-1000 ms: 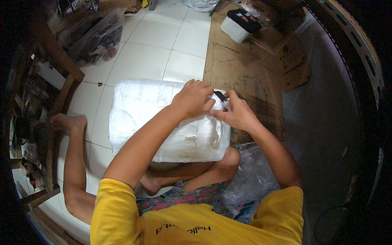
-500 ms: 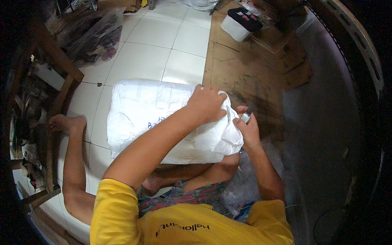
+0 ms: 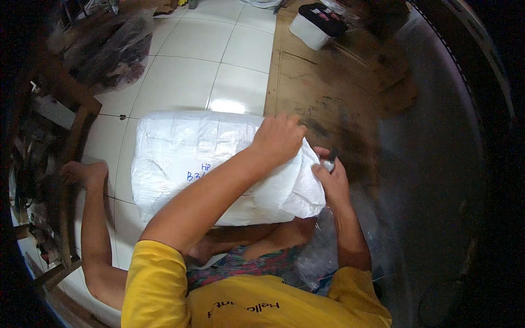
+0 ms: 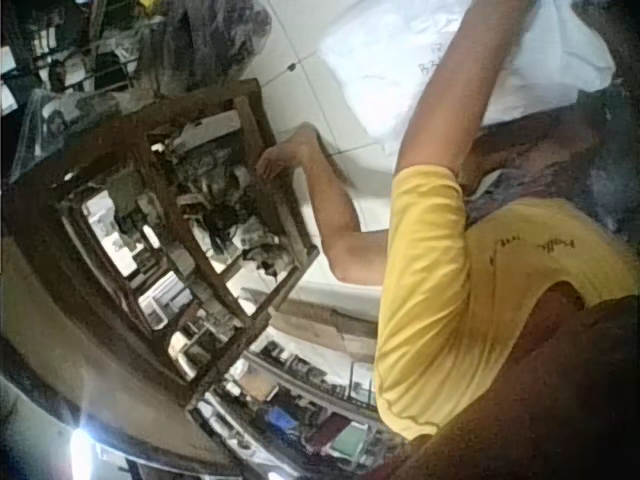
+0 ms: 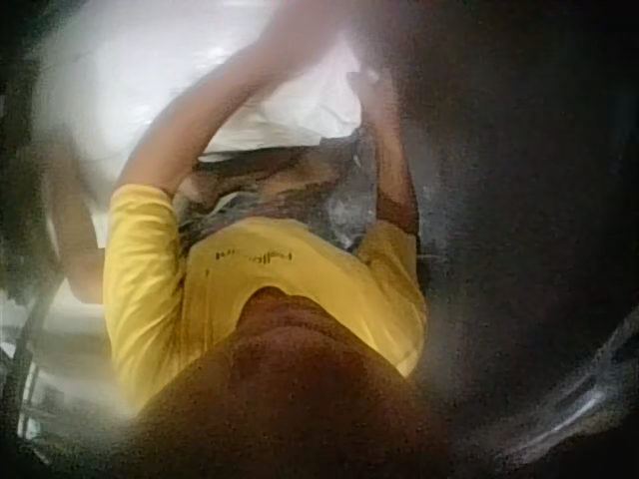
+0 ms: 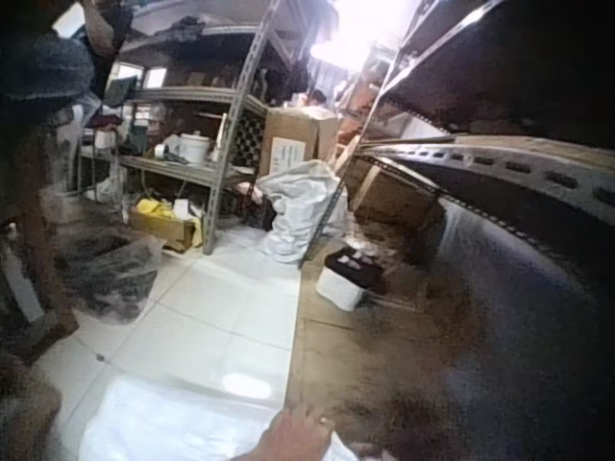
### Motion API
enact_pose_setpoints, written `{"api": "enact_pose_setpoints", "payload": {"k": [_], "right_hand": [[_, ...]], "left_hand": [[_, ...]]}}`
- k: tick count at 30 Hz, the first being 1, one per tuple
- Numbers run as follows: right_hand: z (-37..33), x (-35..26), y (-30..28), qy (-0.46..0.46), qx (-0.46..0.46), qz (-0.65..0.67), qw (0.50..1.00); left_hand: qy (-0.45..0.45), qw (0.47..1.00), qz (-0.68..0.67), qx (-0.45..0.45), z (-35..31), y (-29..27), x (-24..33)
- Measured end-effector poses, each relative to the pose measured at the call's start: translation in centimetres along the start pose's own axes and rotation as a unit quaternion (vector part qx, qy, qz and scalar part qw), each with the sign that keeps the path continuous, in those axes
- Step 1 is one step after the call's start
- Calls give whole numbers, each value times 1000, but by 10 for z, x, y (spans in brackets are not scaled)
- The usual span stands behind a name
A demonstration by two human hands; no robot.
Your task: The person sits on the floor and uses a utility knife to cut open a large white bubble-wrapped package. They repeatedly slice through the plastic wrapping and pull it back to expose the contents, but the package remains mostly wrapped by the end of the clip.
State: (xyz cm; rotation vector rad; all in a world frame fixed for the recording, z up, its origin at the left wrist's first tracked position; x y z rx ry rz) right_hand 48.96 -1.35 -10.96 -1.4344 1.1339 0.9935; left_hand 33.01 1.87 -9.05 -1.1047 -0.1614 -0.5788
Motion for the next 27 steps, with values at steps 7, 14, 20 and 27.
{"api": "enact_pose_setpoints", "payload": {"k": [7,14,20,27], "right_hand": [[2,19,12,114,-56,42,991],[-2,53,3,104,-7,96,990],[3,71,-2,62,11,80,995],[4,82,6,72,-3,134,988]], "left_hand": [[-111,985,-94,89,-2,-11,-23],[-316,922,-201,100,-3,-13,-82],[-465,794,-386,72,-6,20,-117],[-390,878,-253,114,-2,-31,-114]]}}
Point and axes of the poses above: each hand's wrist, its own z-axis towards the middle knuckle, its own y-axis out of the palm, x = y × z, the point moved 9 cm from there along z, towards the middle knuckle, and after that the axes turned 10 degrees about x, right-handed, at the moved point
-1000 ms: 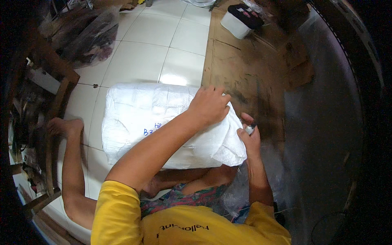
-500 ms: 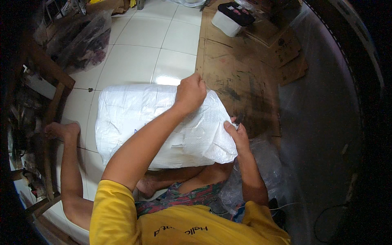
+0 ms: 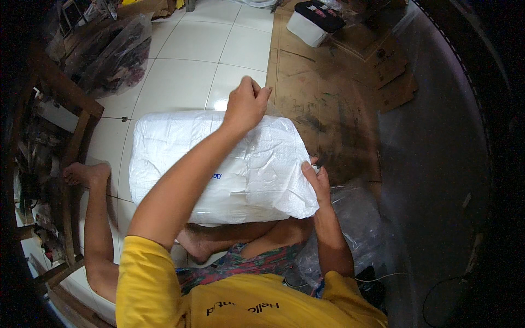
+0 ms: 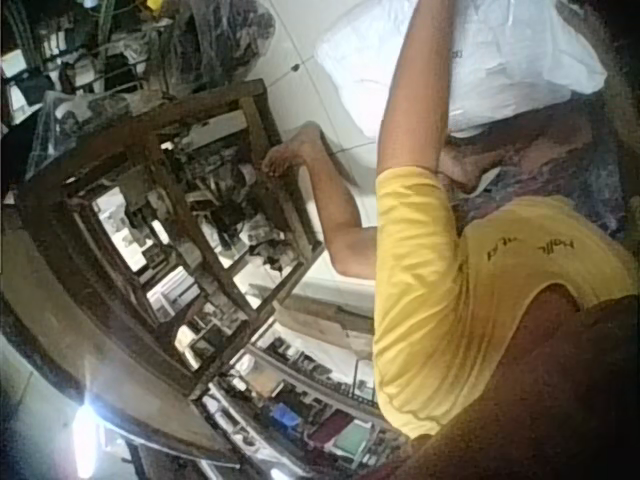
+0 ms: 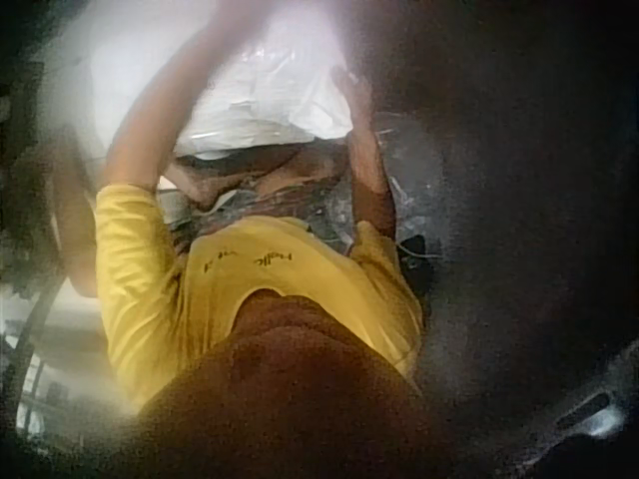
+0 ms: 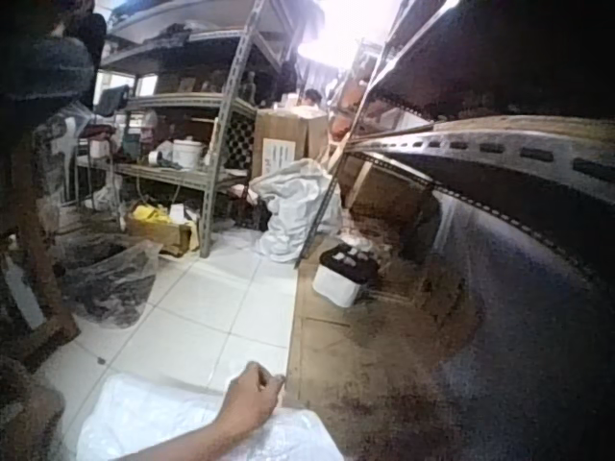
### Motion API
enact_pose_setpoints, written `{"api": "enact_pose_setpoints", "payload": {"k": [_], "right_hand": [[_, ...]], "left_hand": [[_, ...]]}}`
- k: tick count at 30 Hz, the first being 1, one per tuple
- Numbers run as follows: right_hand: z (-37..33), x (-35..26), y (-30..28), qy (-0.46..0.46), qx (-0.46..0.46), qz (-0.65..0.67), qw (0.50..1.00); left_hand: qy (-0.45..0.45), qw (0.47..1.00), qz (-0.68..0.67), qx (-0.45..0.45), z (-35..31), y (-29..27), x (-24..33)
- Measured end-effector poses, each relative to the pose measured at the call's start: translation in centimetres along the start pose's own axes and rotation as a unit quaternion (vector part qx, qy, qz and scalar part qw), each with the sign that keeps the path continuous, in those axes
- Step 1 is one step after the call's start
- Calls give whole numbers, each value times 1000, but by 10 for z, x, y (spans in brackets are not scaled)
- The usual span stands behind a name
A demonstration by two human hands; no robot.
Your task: The person sits on the floor and uses a utility knife to cut open a large white bubble-wrapped package. They repeatedly slice through the plastic wrapping and pull it back to expose the contents, but the package remains mostly wrapped by the end of the clip.
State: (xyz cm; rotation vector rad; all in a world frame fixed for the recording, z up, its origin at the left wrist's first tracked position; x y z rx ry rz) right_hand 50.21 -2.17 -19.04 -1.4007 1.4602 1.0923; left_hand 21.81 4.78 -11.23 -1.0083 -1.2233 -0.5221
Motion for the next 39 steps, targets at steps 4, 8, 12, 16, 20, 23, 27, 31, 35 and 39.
{"api": "enact_pose_setpoints", "payload": {"k": [4,8,12,16,20,23,27,31,35,39], "right_hand": [[6,12,-16,-1,18,-27,999],[8,3,-3,-20,-9,17,1000],[11,12,-9,-13,-8,27,1000],[7,4,-2,-12,-15,63,998],[5,-3,4,-37,-13,50,998],[12,7,-7,-36,-3,33,999],[2,-7,1,-34,-7,29,999],[-22,-25,6,41,9,31,999],[-57,-63,7,-41,31,-19,998],[-74,-85,24,-128,0,-164,978]], "left_hand": [[173,933,283,-140,-38,-14,47],[201,872,383,-231,-62,-15,22],[189,888,336,-250,-59,-23,9],[118,934,184,-284,-60,-50,4],[-60,980,-102,-161,-60,-98,-24],[-95,982,-102,-128,-73,-123,-39],[-136,965,-215,-65,-80,-122,-38],[88,989,-44,107,-79,-161,3],[427,901,78,-27,-138,-95,81],[439,826,298,-192,-129,-17,47]]}}
Point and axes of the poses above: each hand's wrist, its own z-axis towards the middle knuckle, its own y-axis out of the palm, x = y × z, the point moved 9 cm from there along z, towards the middle knuckle, and after that the axes turned 10 degrees about x, right-handed, at the moved point
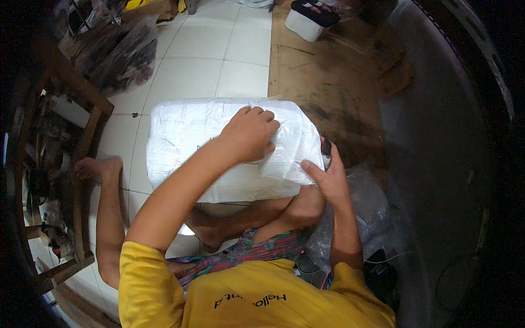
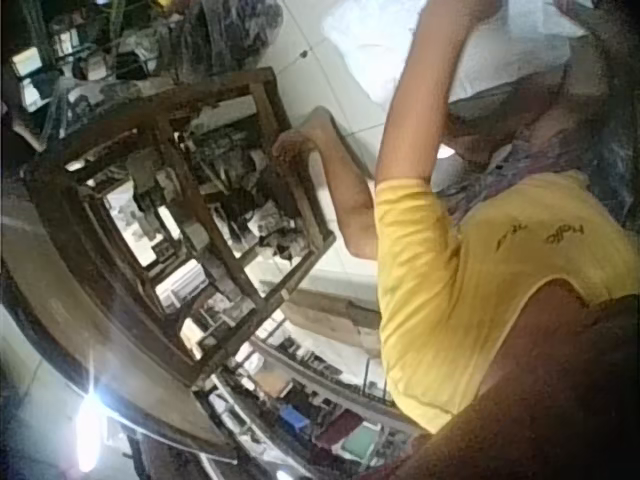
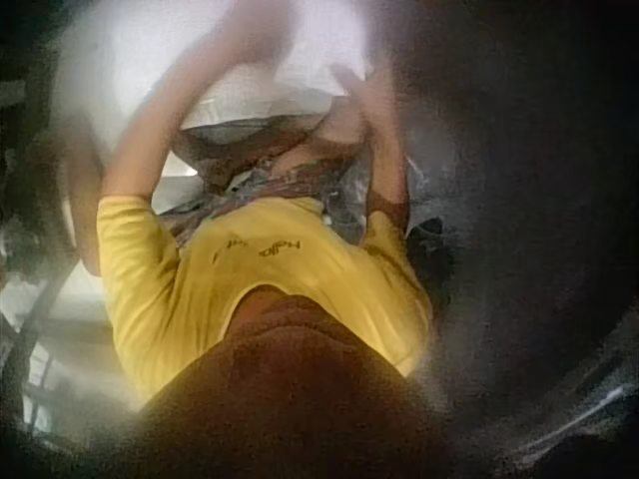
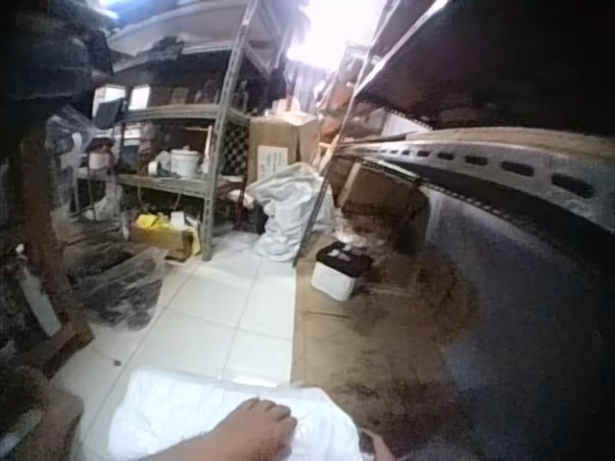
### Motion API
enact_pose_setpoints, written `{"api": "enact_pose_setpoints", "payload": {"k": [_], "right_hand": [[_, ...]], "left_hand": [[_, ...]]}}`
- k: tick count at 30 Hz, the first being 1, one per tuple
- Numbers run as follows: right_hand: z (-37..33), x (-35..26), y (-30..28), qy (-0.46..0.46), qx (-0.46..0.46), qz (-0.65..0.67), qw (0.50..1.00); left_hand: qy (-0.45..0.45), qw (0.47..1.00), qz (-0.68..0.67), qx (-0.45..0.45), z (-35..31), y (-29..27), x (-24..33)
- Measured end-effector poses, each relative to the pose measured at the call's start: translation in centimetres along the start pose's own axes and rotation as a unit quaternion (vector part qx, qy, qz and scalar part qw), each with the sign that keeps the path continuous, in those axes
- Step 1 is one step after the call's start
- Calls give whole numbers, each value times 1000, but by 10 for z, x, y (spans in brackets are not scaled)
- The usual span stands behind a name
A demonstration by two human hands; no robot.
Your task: The person sits on the floor and uses a utility knife to cut open a large white bubble-wrapped package. They repeatedly slice through the plastic wrapping and pull it back to expose the contents, but the package remains mostly wrapped by the end of the clip.
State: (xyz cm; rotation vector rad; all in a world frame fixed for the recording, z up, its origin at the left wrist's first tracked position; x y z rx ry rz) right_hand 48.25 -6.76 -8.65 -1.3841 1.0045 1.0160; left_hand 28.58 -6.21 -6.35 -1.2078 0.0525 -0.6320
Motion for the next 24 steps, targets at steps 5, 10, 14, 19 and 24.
{"api": "enact_pose_setpoints", "payload": {"k": [5,10,14,19,24], "right_hand": [[-5,47,-12,74,11,70,995],[-10,87,-5,117,28,220,968],[-13,91,-2,102,29,248,963],[-10,80,-21,45,106,95,989],[4,11,-15,3,58,19,998]], "left_hand": [[20,999,7,-50,14,6,-20],[-74,990,-37,-112,14,10,-35],[10,999,42,10,3,-5,3],[87,996,11,-23,-35,10,73],[35,989,65,125,-75,21,95]]}}
Point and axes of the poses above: each hand's wrist, its own z-axis towards the middle knuckle, its own y-axis out of the palm, x = y × z, the point moved 9 cm from there along z, towards the middle knuckle, and after that the axes turned 10 degrees about x, right-handed, at the moved point
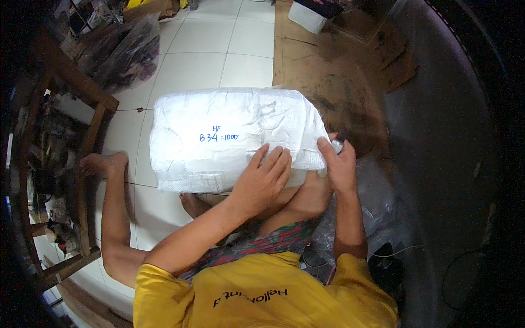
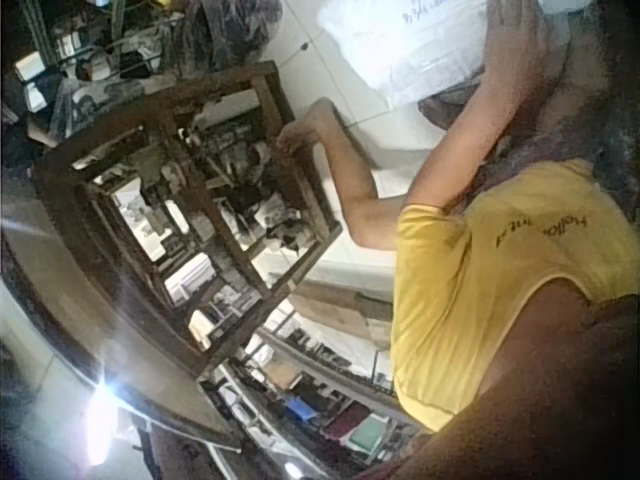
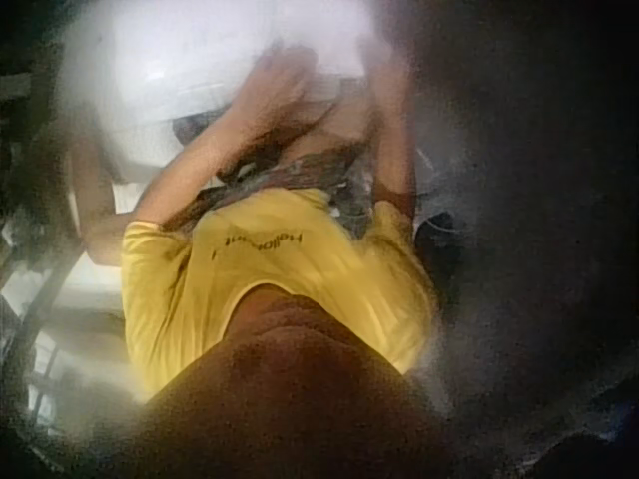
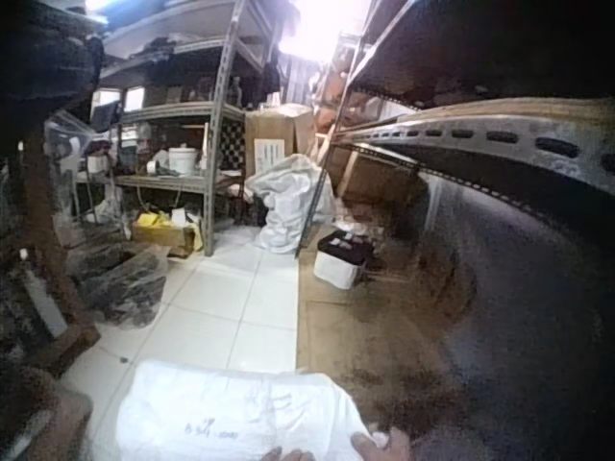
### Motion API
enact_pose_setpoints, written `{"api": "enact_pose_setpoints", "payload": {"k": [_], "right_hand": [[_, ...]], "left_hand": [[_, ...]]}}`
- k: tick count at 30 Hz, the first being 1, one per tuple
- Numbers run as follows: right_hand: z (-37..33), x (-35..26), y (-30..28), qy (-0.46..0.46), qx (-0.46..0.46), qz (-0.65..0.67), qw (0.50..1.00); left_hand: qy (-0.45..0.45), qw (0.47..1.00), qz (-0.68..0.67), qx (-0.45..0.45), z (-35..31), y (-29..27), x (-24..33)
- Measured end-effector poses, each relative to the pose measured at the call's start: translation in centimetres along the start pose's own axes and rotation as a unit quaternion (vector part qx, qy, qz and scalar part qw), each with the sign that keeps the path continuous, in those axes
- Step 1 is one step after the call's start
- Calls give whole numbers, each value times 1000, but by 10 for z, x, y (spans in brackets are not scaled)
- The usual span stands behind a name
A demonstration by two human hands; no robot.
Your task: The person sits on the floor and uses a utility knife to cut open a large white bubble-wrapped package. They repeatedly slice through the plastic wrapping and pull it back to expose the contents, but the package remains mostly wrapped by the end of the clip.
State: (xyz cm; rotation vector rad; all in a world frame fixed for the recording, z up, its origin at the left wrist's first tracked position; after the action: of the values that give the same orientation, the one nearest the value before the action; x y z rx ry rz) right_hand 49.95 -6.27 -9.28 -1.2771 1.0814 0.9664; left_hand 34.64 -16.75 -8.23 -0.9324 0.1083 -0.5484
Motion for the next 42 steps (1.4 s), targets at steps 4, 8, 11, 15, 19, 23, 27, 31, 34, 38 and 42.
{"api": "enact_pose_setpoints", "payload": {"k": [4,8,11,15,19,23,27,31,34,38,42], "right_hand": [[3,-7,7,16,-32,12,999],[2,-4,-1,0,-21,30,999],[3,-3,-2,-12,-22,10,1000],[-2,7,-21,-33,55,-76,995],[-37,6,-37,-2,94,-7,996],[-88,20,-24,-85,31,-84,992],[-119,22,6,-124,-55,-188,973],[-119,14,22,-153,-95,-194,964],[-116,28,24,-79,-111,-159,978],[-117,3,23,-155,-73,-202,964],[-113,2,28,-213,-61,-266,938]], "left_hand": [[-45,997,-32,61,-6,-10,8],[-121,990,-75,-22,10,-4,0],[-118,993,-24,-20,19,3,1],[-116,993,-14,8,20,2,3],[-114,993,14,38,12,-13,11],[-99,993,69,11,9,-13,21],[-120,989,75,-45,10,0,19],[-156,986,58,-23,3,2,8],[-184,982,43,-18,3,1,4],[-220,975,-8,-36,4,5,-3],[-205,978,-8,-46,2,4,5]]}}
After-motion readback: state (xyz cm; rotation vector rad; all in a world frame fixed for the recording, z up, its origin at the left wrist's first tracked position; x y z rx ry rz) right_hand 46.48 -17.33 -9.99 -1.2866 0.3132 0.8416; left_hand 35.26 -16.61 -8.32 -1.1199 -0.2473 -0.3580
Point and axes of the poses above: each hand's wrist, its own z-axis towards the middle knuckle, its own y-axis out of the palm, x = y × z, the point moved 9 cm from there along z, towards the middle knuckle, and after that the axes turned 10 degrees about x, right-handed, at the moved point
